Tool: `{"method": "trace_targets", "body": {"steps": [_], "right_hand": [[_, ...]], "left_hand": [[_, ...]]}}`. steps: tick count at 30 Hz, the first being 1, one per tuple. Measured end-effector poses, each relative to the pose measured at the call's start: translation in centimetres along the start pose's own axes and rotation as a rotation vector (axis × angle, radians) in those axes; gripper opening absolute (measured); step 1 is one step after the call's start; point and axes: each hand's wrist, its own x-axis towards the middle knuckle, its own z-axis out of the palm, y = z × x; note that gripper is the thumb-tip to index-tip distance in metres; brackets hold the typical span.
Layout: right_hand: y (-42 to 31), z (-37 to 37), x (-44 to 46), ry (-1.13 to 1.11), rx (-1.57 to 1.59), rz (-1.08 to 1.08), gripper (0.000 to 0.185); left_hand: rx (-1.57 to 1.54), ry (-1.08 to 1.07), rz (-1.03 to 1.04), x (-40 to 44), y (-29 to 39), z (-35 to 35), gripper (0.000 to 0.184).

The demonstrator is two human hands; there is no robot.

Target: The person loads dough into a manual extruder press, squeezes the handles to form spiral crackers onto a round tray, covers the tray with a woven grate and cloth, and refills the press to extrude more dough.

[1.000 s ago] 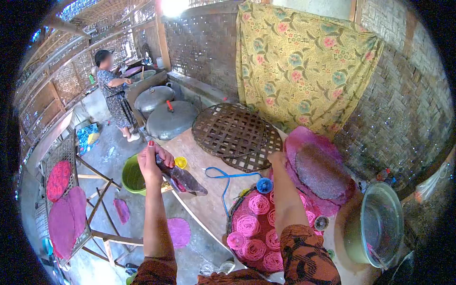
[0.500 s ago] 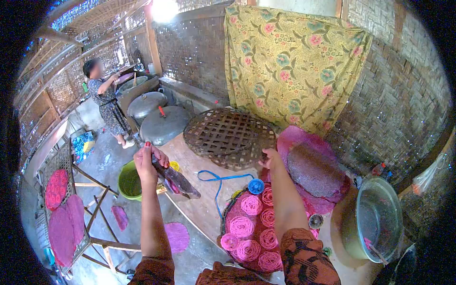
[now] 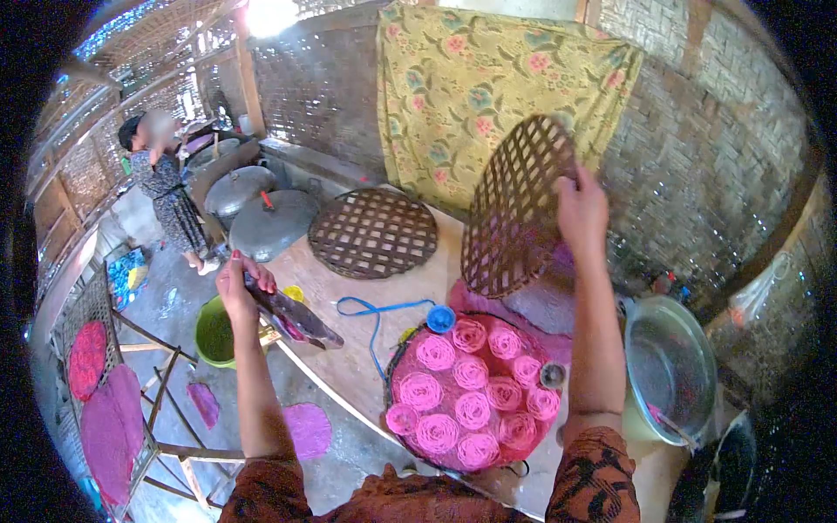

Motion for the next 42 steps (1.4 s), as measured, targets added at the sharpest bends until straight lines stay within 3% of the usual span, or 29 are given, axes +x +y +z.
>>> {"method": "trace_targets", "body": {"steps": [2, 3, 5, 7, 9, 12, 14, 26, 34, 42], "right_hand": [[-0.2, -5.3, -2.9, 0.015, 0.364, 0.126, 0.027], [-0.3, -7.9, -4.8, 0.071, 0.379, 0.177, 0.026], [-1.2, -11.5, -9.5, 0.094, 0.57, 0.534, 0.024], [-1.3, -12.3, -15.0, 0.257, 0.806, 0.787, 0.026], [1.4, -12.5, -21.4, 0.276, 0.798, 0.86, 0.027], [5.7, -13.0, -30.4, 0.119, 0.905, 1.002, 0.029], [5.4, -11.9, -33.4, 0.232, 0.942, 1.112, 0.027], [7.9, -9.4, -39.4, 0.234, 0.916, 1.118, 0.027], [9.5, -10.0, -40.7, 0.019, 0.442, 1.007, 0.029], [9.4, -10.9, -41.1, 0.027, 0.353, 1.049, 0.037]], "left_hand": [[-0.029, -0.003, 0.003, -0.1, 0.0, -0.1, 0.041], [-0.044, 0.025, -0.003, -0.1, -0.1, -0.2, 0.041], [-0.048, 0.005, -0.001, 0.0, -0.3, -0.7, 0.042], [-0.051, 0.015, -0.021, 0.3, -0.1, -0.9, 0.042], [-0.055, 0.012, -0.033, 0.3, 0.2, -0.8, 0.043], [-0.05, 0.002, -0.035, 0.2, 0.2, -0.7, 0.043], [-0.061, -0.019, -0.047, 0.3, 0.2, -0.4, 0.043], [-0.068, -0.072, -0.063, 0.1, 0.1, 0.0, 0.038], [-0.079, -0.062, -0.069, -0.1, 0.5, -0.6, 0.037], [-0.079, -0.114, -0.06, -0.1, 0.3, -1.0, 0.037]]}}
